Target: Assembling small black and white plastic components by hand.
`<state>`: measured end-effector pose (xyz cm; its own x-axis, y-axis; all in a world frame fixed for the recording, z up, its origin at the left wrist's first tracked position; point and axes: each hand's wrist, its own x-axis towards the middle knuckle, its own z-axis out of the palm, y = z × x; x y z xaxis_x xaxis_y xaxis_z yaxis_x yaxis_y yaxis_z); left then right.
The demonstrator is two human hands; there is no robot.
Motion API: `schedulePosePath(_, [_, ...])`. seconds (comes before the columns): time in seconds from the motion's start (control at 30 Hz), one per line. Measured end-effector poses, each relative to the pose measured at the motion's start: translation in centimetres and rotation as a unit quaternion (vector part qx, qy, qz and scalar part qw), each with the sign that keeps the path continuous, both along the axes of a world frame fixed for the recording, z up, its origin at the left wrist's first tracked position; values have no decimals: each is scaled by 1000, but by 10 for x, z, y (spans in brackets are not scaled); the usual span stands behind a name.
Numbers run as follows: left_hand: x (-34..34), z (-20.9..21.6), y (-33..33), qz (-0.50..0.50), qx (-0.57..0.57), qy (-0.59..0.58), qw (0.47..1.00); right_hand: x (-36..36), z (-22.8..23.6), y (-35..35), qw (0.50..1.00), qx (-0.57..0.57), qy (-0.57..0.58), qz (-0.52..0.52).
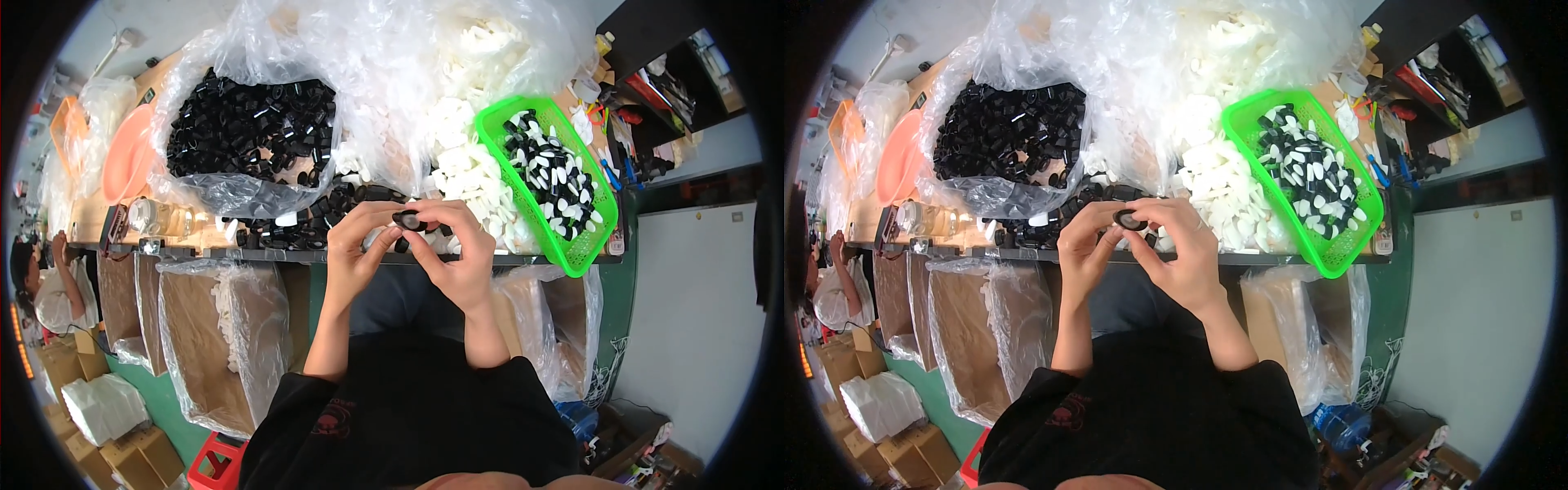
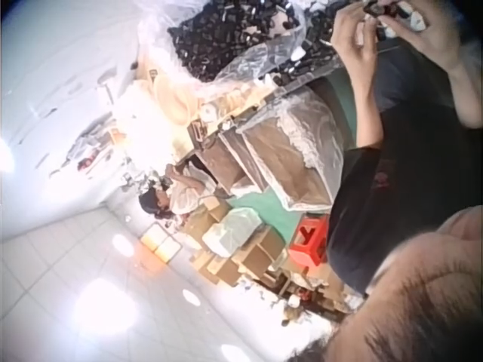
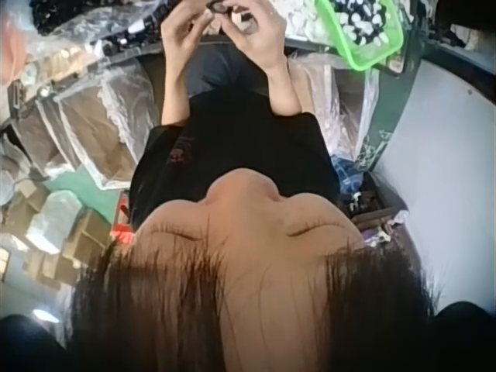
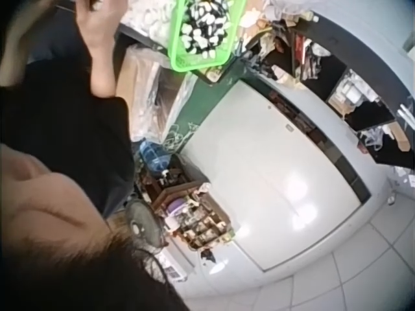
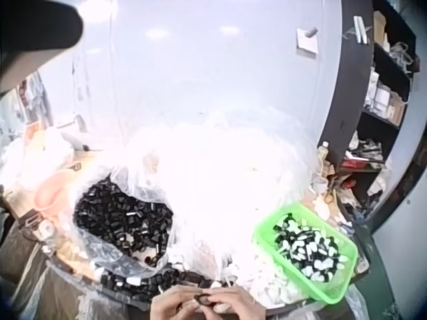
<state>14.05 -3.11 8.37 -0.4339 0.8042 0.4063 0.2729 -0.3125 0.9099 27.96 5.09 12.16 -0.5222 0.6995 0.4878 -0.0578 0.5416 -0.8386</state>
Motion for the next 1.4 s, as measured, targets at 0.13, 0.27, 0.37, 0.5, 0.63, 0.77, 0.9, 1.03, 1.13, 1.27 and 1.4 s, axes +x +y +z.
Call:
schedulePosePath(0.13, [5,1,3,-5,19,-90,996,1,7,2,997,72,-4,-13])
schedulePosePath(0.27, [5,-4,6,5,54,-68,996,2,11,5,990,136,-29,-7])
schedulePosePath(0.37, [5,2,2,19,53,-33,998,3,12,3,993,118,-33,-6])
schedulePosePath(0.5, [3,-12,-11,-25,1,-116,993,12,-12,-4,998,14,-57,22])
schedulePosePath(0.63, [-6,-26,-25,-68,-61,-116,989,17,-33,-9,992,-23,-93,82])
schedulePosePath(0.77, [-12,-41,-33,-18,-116,-138,983,-3,-41,6,971,-152,-126,137])
schedulePosePath(0.9, [-21,-33,-28,92,-122,-195,969,-31,-76,68,972,-121,-186,74])
schedulePosePath(1.03, [-44,-42,-34,148,-131,-167,966,-38,-78,93,970,37,-238,-17])
schedulePosePath(1.13, [-56,-48,-35,160,-127,-184,961,-23,-75,84,973,-36,-226,10])
schedulePosePath(1.27, [-41,-47,-24,134,-86,-219,963,4,-89,73,955,15,-295,35])
schedulePosePath(1.4, [-37,-48,-32,111,-122,-183,969,11,-84,55,961,6,-276,-14])
